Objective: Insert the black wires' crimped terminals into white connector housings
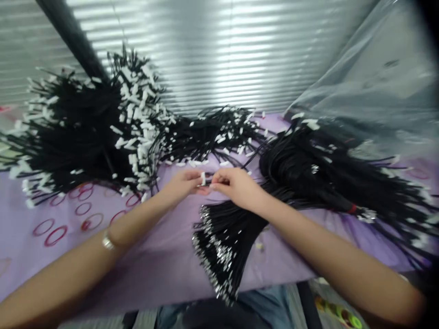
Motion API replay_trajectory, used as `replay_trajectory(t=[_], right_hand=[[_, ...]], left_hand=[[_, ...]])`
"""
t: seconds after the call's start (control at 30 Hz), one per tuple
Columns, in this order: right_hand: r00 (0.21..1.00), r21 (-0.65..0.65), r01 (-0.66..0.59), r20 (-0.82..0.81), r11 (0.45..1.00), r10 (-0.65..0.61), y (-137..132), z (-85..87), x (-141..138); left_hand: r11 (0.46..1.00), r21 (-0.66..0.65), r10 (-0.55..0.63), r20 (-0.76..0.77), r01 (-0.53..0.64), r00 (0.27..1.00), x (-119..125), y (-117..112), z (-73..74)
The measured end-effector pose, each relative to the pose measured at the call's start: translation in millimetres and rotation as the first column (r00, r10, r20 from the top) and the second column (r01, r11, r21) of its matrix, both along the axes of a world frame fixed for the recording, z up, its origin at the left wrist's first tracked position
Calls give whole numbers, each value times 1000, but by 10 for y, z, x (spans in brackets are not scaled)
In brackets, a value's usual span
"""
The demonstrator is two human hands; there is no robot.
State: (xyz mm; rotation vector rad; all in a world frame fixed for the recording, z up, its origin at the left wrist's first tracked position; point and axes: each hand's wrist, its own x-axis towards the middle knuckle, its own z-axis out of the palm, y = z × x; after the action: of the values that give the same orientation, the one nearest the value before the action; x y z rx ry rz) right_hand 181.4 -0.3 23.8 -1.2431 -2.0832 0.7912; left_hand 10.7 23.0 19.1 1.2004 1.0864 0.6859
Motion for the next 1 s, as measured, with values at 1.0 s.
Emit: replay_trajectory(t=[1.0], right_hand=[[978, 132, 63, 191, 989, -88, 175, -169, 82]], left_hand=[[988, -140, 86, 173, -61, 981, -4, -89, -368]])
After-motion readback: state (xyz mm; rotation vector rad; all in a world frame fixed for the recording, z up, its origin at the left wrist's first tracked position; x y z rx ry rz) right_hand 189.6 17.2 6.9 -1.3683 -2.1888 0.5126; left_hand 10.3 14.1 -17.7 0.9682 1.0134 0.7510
